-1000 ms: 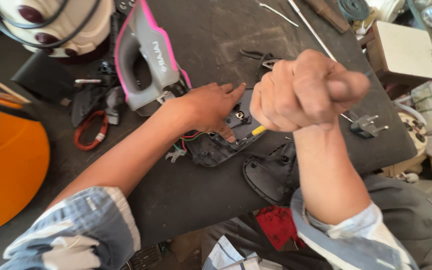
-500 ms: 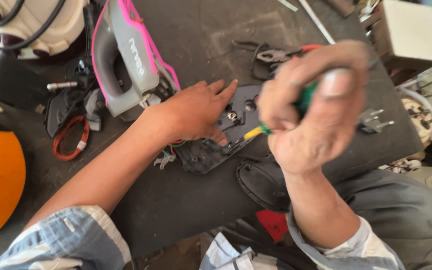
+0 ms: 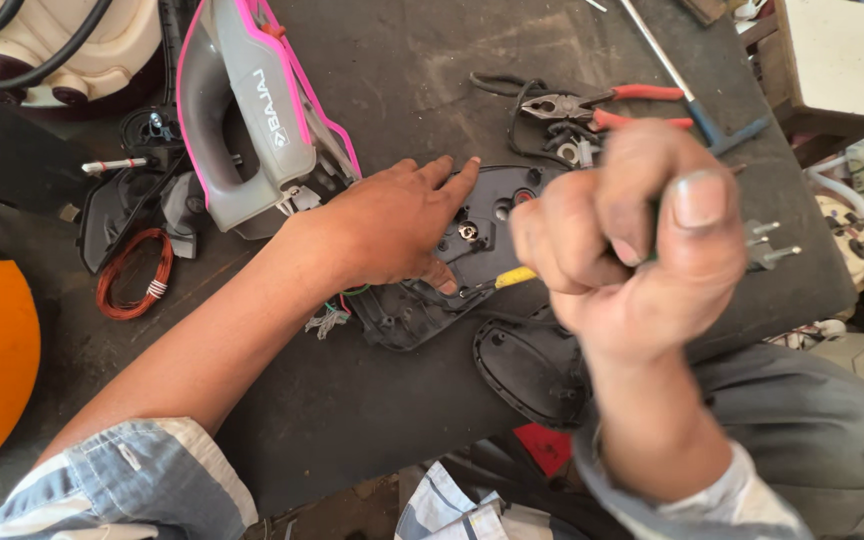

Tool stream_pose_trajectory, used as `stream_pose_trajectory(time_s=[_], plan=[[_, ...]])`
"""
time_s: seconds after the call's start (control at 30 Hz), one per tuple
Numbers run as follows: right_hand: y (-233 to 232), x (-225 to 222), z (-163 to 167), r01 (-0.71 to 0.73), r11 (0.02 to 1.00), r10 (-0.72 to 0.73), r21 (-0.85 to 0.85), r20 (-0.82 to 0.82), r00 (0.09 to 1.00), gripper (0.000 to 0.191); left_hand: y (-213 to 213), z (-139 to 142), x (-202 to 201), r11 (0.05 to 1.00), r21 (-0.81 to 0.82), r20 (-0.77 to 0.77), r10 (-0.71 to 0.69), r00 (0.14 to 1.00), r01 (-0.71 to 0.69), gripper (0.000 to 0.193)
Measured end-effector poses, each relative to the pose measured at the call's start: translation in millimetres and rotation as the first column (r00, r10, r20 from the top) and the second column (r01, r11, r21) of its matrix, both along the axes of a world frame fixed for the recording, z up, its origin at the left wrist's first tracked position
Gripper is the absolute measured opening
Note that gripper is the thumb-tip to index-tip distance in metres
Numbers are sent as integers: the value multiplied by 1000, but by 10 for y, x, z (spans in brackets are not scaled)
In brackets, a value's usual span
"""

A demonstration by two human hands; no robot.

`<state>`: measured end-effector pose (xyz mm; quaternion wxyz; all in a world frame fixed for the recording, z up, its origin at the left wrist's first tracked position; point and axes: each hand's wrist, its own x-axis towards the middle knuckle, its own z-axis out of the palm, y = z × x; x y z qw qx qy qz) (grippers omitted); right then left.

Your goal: The person uses a green-handled screwdriver to tighten screws on the underside of a disassembled iron base. They hold the base steady with one hand while turning the screwdriver with the other, working on multiple screw locations.

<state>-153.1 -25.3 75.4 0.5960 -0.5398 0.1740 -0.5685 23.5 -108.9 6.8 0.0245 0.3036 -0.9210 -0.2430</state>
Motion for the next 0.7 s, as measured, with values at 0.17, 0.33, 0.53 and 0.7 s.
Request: stream_pose_trajectory(time_s=[0.17, 0.33, 0.53, 0.7], plan=[[46, 144, 147, 96, 993, -101, -69, -67, 993, 47, 8, 81, -11, 1000, -3, -3, -22, 1000, 22, 128], [-446, -136, 158, -753, 657, 739, -36, -168, 652, 55, 3, 114, -17, 999, 41, 60, -6, 998, 3, 127], [-247, 32, 143, -523, 849, 510, -80, -138, 849, 52, -10, 29, 1, 1000, 7, 15, -12, 1000, 12, 129], [181, 361, 109, 405, 913, -405, -51, 24, 914, 45, -7, 46, -2, 1000, 10, 16, -8, 1000, 7, 129]])
